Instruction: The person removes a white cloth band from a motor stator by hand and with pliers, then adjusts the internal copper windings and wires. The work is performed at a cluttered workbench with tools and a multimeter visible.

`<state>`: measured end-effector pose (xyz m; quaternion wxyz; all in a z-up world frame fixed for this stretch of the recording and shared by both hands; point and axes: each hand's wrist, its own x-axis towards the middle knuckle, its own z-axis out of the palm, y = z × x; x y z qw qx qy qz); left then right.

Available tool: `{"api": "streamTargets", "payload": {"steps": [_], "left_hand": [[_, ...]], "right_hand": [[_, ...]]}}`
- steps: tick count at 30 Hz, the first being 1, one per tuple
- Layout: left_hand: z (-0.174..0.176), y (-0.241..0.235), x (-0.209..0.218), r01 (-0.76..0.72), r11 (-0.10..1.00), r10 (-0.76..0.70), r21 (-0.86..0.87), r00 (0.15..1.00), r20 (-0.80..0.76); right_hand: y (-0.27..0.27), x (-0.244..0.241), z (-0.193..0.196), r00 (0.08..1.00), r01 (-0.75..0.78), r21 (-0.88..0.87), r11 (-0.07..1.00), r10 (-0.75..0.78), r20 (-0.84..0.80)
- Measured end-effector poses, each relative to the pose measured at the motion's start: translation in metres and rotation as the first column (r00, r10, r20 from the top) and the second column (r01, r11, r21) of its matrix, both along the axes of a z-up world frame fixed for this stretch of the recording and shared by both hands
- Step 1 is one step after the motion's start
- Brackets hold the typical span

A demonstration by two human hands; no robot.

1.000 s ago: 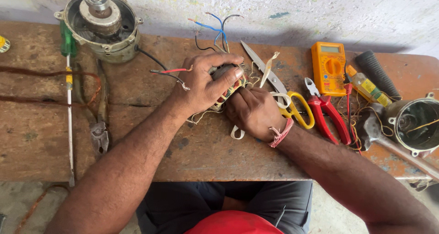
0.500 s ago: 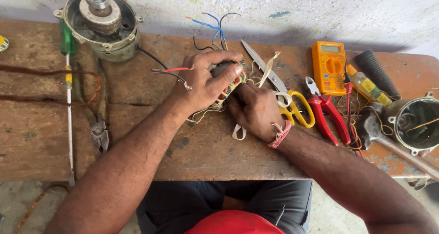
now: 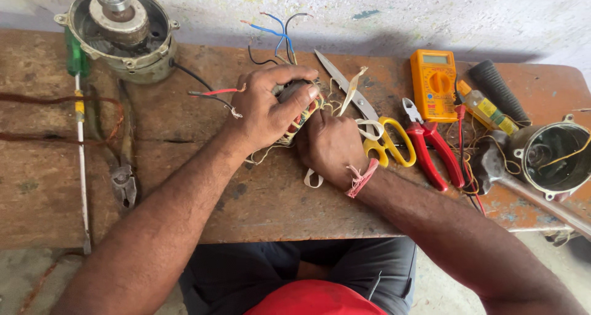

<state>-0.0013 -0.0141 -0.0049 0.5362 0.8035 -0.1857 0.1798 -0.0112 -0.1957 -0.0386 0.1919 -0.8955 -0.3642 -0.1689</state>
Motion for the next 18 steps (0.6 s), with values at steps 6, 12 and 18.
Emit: {"api": "streamTargets", "payload": {"steps": [6, 12, 18], "left_hand": [[0.001, -0.002, -0.001, 0.01, 0.998, -0.022, -0.064, 0.981, -0.191], [-0.007, 0.006, 0.003, 0.064, 0.982, -0.078, -0.178, 0.994, -0.072], [-0.012, 0.026, 0.006, 0.205, 0.91, -0.307, -0.361, 0.918, -0.251]], "right_hand": [[-0.002, 0.006, -0.001, 0.999, -0.037, 0.022, 0.999, 0.036, 0.024], [-0.008, 0.011, 0.012, 0.993, -0.118, 0.083, 0.99, 0.12, -0.015], [-0.063, 0.022, 0.053, 0.808, -0.233, 0.475, 0.849, 0.44, -0.392]]}}
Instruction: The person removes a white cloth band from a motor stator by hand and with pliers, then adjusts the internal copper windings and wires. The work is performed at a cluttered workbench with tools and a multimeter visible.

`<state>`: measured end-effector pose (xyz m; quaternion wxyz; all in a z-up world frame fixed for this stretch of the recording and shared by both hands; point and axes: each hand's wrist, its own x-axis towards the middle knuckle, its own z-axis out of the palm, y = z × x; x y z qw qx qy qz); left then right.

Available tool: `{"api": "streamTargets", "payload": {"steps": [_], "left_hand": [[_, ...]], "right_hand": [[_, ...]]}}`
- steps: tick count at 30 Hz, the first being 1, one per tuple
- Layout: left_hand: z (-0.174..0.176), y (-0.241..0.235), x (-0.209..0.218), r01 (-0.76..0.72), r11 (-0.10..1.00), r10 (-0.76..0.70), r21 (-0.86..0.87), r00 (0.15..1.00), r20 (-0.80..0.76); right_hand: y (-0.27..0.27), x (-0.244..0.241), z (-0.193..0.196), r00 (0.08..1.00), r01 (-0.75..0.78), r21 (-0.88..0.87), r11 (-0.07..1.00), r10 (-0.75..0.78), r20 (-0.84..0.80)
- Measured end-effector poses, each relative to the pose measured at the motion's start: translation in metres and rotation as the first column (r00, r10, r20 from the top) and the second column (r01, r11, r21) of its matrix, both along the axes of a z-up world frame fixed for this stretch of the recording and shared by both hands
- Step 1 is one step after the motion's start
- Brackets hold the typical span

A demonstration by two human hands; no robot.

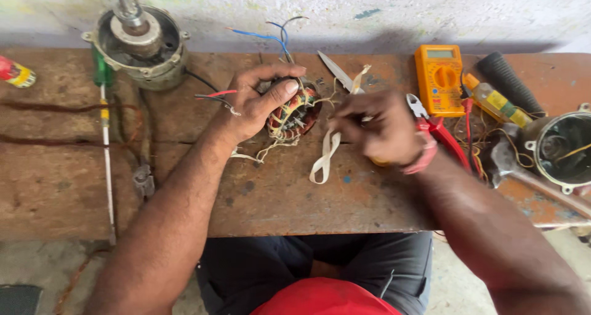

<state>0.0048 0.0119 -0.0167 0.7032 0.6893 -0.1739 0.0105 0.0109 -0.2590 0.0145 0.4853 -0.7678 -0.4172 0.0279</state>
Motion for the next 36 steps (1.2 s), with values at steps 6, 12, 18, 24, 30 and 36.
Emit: {"api": "streamTargets", "payload": {"steps": [6, 12, 18, 24, 30, 36], "left_hand": [[0.006, -0.008, -0.01, -0.087, 0.982, 0.074, 0.166, 0.994, 0.081], [-0.004, -0.008, -0.016, -0.101, 0.994, 0.103, 0.048, 0.994, -0.031], [-0.025, 0.021, -0.047, -0.352, 0.926, 0.335, 0.134, 0.933, 0.131], [-0.031, 0.065, -0.031, -0.114, 0.928, 0.174, 0.354, 0.975, -0.142], [-0.014, 0.066, -0.03, 0.16, 0.946, -0.084, 0.283, 0.961, -0.262], [0.018, 0.049, -0.018, 0.306, 0.854, -0.152, 0.421, 0.92, -0.361]], "right_hand": [[0.0, 0.007, 0.004, 0.973, 0.018, 0.045, 0.999, -0.027, 0.229], [0.022, 0.012, -0.005, 0.926, 0.08, 0.034, 0.996, -0.087, 0.366], [0.026, 0.017, -0.011, 0.885, 0.098, 0.036, 0.995, -0.103, 0.455], [0.027, 0.009, -0.011, 0.871, 0.102, 0.017, 0.995, -0.098, 0.481], [0.028, 0.014, -0.009, 0.907, 0.105, 0.03, 0.994, -0.108, 0.406], [0.031, 0.011, -0.009, 0.924, 0.103, 0.028, 0.994, -0.106, 0.369]]}}
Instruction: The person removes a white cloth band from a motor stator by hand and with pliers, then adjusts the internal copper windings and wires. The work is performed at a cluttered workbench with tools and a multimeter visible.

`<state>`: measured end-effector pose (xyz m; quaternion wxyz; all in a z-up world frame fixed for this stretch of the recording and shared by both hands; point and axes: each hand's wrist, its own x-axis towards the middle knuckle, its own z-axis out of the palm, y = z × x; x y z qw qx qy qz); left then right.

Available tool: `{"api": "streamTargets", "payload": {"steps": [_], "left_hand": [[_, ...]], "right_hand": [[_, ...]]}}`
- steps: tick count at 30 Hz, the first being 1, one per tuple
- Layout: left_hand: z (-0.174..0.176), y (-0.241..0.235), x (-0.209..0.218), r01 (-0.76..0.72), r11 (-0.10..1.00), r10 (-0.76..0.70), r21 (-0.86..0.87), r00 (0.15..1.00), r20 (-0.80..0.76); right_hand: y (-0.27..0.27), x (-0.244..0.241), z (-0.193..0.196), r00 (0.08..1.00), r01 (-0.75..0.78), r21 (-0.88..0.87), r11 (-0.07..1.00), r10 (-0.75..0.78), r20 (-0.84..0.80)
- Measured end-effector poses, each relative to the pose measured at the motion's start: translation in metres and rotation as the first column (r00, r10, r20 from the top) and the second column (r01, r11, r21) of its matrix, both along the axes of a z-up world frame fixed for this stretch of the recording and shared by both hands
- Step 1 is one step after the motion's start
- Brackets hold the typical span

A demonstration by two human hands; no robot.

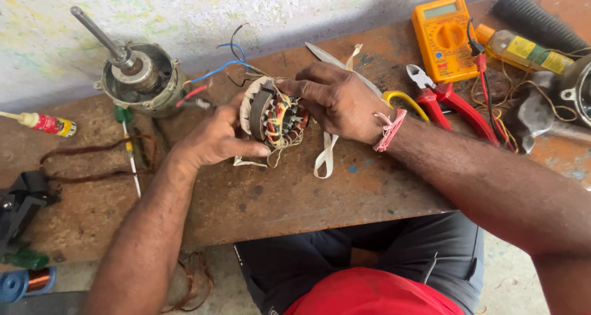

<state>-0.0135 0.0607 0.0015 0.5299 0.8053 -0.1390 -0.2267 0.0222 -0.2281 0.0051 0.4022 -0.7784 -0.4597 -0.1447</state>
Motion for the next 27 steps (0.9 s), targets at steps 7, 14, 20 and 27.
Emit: {"api": "streamTargets", "payload": {"steps": [7, 14, 20, 27], "left_hand": [[0.002, -0.013, 0.002, 0.078, 0.993, -0.102, 0.087, 0.942, 0.321], [-0.001, -0.009, 0.002, 0.083, 0.989, -0.126, 0.122, 0.908, 0.4], [-0.007, -0.007, 0.003, 0.118, 0.982, -0.174, 0.144, 0.859, 0.482], [-0.009, -0.003, 0.0, 0.078, 0.959, -0.203, 0.274, 0.86, 0.467]], "right_hand": [[-0.001, 0.0, 0.0, 1.0, 0.015, 0.003, 1.0, -0.016, 0.022], [0.0, 0.001, -0.002, 1.0, 0.023, -0.001, 1.0, -0.023, -0.003], [-0.002, 0.001, -0.003, 0.999, 0.03, -0.009, 1.0, -0.03, -0.019], [0.0, 0.0, -0.002, 0.999, 0.039, -0.019, 0.999, -0.039, -0.026]]}}
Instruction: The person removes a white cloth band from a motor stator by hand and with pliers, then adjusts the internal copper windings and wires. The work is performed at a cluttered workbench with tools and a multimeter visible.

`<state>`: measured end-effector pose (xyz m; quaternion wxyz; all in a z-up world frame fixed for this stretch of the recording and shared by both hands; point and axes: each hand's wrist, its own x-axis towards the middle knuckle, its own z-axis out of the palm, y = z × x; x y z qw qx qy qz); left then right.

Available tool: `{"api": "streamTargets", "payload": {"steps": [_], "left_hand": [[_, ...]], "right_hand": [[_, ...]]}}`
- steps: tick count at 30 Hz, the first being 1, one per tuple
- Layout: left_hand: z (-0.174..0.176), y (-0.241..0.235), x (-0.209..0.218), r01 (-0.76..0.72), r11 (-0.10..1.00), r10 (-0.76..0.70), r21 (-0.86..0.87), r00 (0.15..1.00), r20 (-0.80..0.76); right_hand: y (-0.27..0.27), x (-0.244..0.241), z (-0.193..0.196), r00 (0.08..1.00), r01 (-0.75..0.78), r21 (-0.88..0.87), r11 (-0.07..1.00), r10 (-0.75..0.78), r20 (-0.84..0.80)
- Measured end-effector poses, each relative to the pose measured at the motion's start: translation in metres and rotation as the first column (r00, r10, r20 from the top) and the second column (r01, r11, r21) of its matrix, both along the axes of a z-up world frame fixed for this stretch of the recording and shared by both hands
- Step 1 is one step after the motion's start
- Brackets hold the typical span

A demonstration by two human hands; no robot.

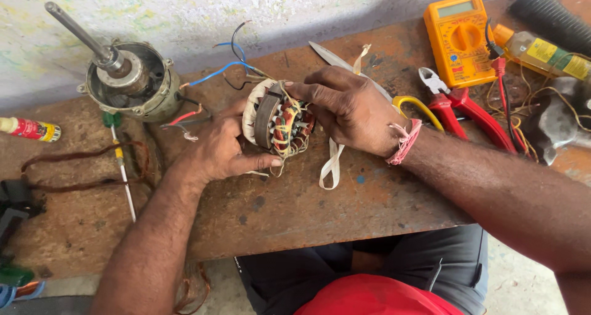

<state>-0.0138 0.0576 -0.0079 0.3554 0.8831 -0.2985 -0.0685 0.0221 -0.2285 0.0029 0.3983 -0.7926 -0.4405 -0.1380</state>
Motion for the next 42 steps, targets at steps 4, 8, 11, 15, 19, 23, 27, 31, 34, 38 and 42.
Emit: {"api": "streamTargets", "payload": {"steps": [4, 8, 11, 15, 19, 23, 27, 31, 34, 38, 42], "left_hand": [[0.006, 0.001, -0.002, -0.036, 0.999, 0.034, -0.025, 0.997, -0.065], [0.007, -0.002, -0.003, -0.178, 0.976, 0.14, -0.129, 0.955, -0.26], [0.005, -0.005, -0.001, -0.172, 0.964, 0.096, -0.203, 0.937, -0.337], [0.0, -0.004, 0.001, -0.021, 0.989, 0.008, -0.144, 0.996, -0.09], [-0.003, -0.002, 0.001, 0.023, 0.993, -0.025, -0.112, 0.999, -0.024], [-0.005, -0.003, -0.001, -0.033, 0.996, 0.027, -0.082, 0.998, -0.063], [-0.001, 0.0, -0.003, -0.111, 0.98, 0.084, -0.163, 0.982, -0.169], [-0.001, -0.002, -0.002, -0.171, 0.955, 0.094, -0.243, 0.95, -0.299], [-0.002, -0.003, 0.001, -0.016, 0.987, 0.007, -0.163, 0.998, -0.055], [-0.003, -0.002, 0.0, 0.039, 0.998, -0.036, -0.04, 0.995, 0.091], [0.0, -0.002, -0.002, -0.093, 0.992, 0.086, -0.086, 0.993, -0.086]], "right_hand": [[0.0, -0.001, 0.0, 1.0, 0.02, -0.01, 1.0, -0.019, 0.008], [0.0, -0.001, 0.001, 1.0, 0.017, -0.013, 1.0, -0.018, -0.02], [0.0, -0.001, 0.001, 1.0, 0.012, -0.01, 1.0, -0.012, -0.004], [0.001, -0.002, -0.001, 1.0, 0.002, 0.007, 1.0, -0.002, 0.008], [0.001, -0.002, 0.0, 1.0, 0.004, 0.01, 1.0, -0.004, -0.004], [0.0, -0.003, 0.0, 1.0, 0.006, 0.011, 1.0, -0.006, 0.012], [-0.002, -0.003, 0.0, 0.999, 0.032, 0.009, 0.999, -0.032, 0.002], [-0.001, -0.004, 0.0, 1.0, 0.018, -0.001, 1.0, -0.018, 0.008], [0.0, -0.003, 0.0, 1.0, 0.012, 0.008, 1.0, -0.012, 0.023], [0.0, -0.004, 0.0, 1.0, 0.02, 0.007, 1.0, -0.02, 0.012], [-0.001, -0.005, 0.001, 0.999, 0.03, -0.008, 1.0, -0.03, 0.014]]}}
